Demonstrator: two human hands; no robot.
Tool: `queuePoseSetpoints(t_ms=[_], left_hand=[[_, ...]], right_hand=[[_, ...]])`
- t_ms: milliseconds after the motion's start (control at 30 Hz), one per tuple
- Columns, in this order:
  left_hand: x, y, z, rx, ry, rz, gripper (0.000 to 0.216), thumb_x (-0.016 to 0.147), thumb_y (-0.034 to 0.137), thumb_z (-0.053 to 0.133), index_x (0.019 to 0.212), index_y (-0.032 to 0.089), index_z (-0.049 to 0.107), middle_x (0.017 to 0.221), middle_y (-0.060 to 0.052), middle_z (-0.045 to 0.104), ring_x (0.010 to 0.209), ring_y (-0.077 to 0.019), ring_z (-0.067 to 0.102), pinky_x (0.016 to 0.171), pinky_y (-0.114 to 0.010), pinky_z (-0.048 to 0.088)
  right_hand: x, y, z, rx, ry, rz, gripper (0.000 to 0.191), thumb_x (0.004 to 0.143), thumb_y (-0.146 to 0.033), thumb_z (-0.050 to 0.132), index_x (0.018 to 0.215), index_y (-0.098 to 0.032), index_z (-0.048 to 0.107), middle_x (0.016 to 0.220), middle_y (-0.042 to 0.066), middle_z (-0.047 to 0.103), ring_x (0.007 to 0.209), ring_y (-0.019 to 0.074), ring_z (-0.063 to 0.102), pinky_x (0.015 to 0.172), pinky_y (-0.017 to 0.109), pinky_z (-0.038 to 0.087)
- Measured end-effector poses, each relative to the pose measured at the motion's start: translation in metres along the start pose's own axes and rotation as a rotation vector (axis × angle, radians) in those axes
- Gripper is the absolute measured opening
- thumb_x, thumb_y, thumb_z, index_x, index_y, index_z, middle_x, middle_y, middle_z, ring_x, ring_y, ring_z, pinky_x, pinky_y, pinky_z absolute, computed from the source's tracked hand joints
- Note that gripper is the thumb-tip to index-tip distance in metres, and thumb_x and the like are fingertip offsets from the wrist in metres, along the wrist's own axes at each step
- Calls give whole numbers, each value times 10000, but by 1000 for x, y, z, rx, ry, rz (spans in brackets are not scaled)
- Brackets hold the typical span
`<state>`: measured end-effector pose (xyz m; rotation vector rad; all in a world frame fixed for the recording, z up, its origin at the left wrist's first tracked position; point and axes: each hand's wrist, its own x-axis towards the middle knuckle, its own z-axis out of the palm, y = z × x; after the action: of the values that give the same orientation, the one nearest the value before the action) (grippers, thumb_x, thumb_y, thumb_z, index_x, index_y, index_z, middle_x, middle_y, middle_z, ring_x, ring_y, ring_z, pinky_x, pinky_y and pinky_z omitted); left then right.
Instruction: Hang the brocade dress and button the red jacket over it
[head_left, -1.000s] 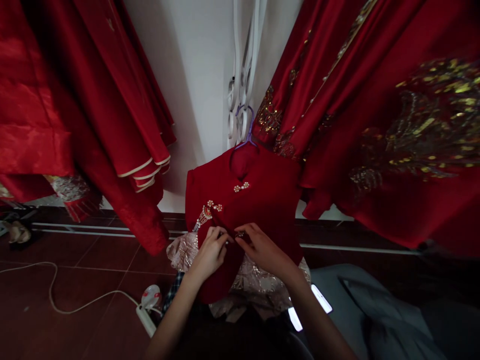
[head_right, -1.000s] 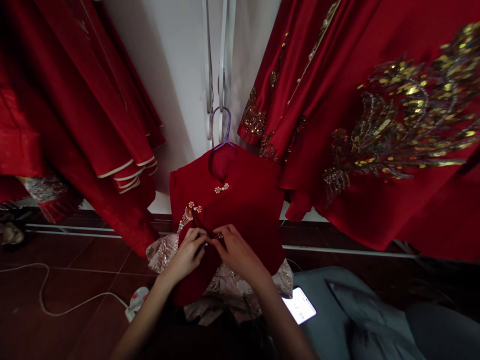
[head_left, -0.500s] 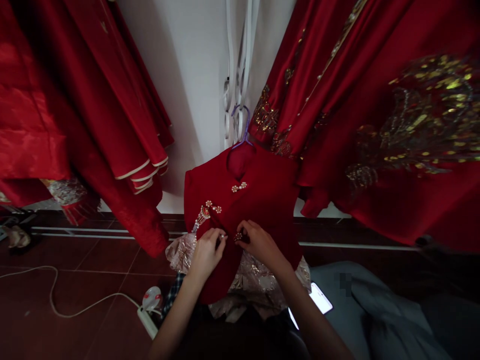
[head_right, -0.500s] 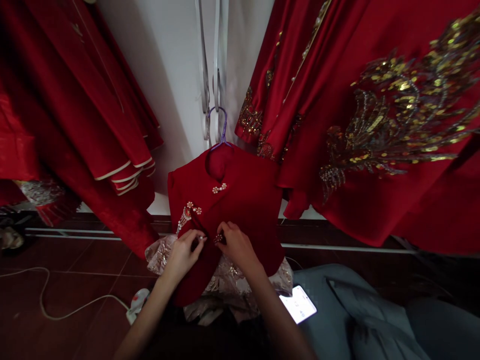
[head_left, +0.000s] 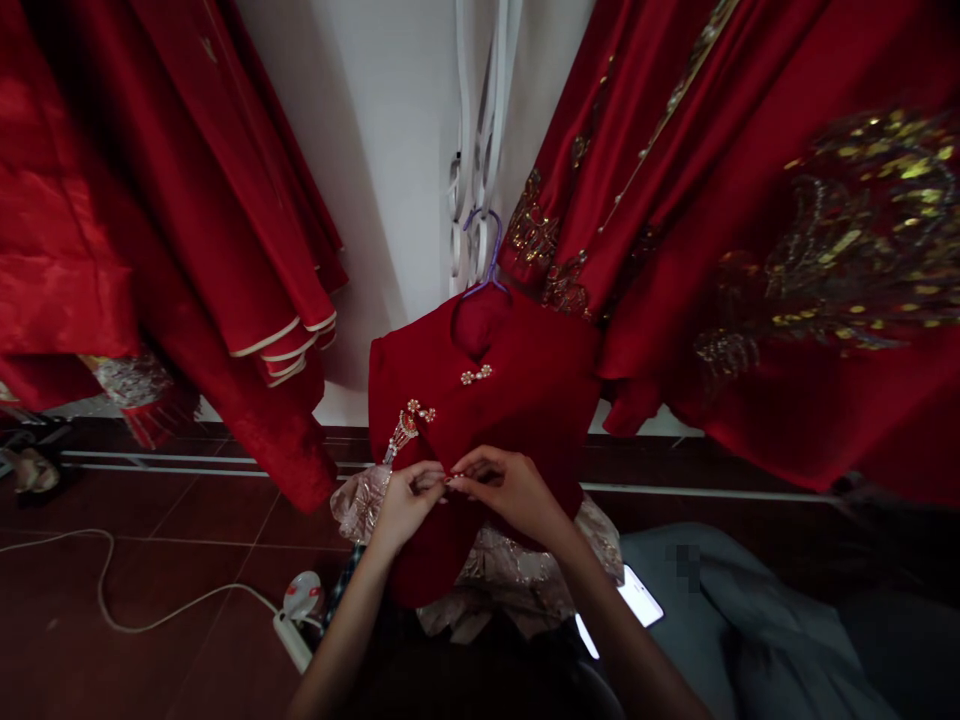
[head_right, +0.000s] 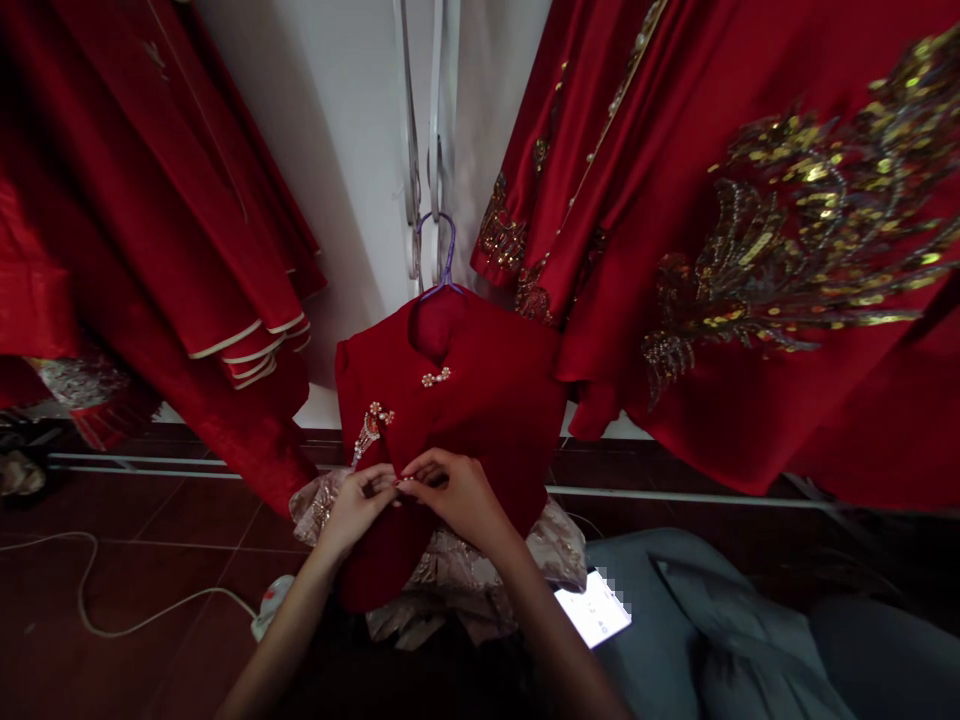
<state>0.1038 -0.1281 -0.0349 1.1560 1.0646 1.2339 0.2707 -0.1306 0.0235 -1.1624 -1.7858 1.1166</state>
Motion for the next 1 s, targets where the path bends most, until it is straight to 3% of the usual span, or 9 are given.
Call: queuePoseSetpoints(t_ms=[100, 267, 633, 867, 1000], left_hand=[[-1, -2, -1, -64, -62, -53, 314, 646, 295, 704, 898, 120, 633, 819, -68, 712, 730, -164, 673, 622, -248, 561], [-3, -2, 2, -28, -28, -58, 374, 626, 349, 735, 901, 111, 650, 812, -74, 718, 708, -164, 673, 602, -246, 569], [-2, -2, 4, -86, 14, -90, 357, 632, 352, 739, 878, 104, 665, 806, -91, 718, 711, -171, 681, 616, -245, 566], [1, -11, 3, -64, 43, -46, 256, 587, 216, 735, 814, 115, 675, 759, -68, 716, 684, -144, 671, 678, -241, 557], [1, -12, 5, -22, 70, -20, 227, 605, 219, 714, 806, 118, 689, 768, -77, 721, 709, -156, 678, 727, -255, 550]], right_hand=[[5, 6, 7, -53, 58, -22, 120, 784, -252, 599, 881, -204, 649, 812, 17, 691, 749, 135, 643, 679, 249, 496], [13, 20, 14, -218, 144, -62, 108, 795, -206, 564, 864, -197, 646, 825, 23, 669, 717, 126, 623, 665, 247, 484], [11, 21, 5, -303, 105, -95, 111, 796, -198, 570, 867, -208, 655, 836, 21, 650, 717, 126, 603, 668, 252, 472], [12, 25, 8, -311, 80, -118, 104, 796, -199, 571, 868, -219, 643, 848, 17, 626, 691, 115, 585, 648, 245, 480], [12, 25, 9, -306, 91, -134, 91, 788, -198, 575, 847, -220, 640, 832, 17, 616, 687, 112, 578, 640, 239, 484]])
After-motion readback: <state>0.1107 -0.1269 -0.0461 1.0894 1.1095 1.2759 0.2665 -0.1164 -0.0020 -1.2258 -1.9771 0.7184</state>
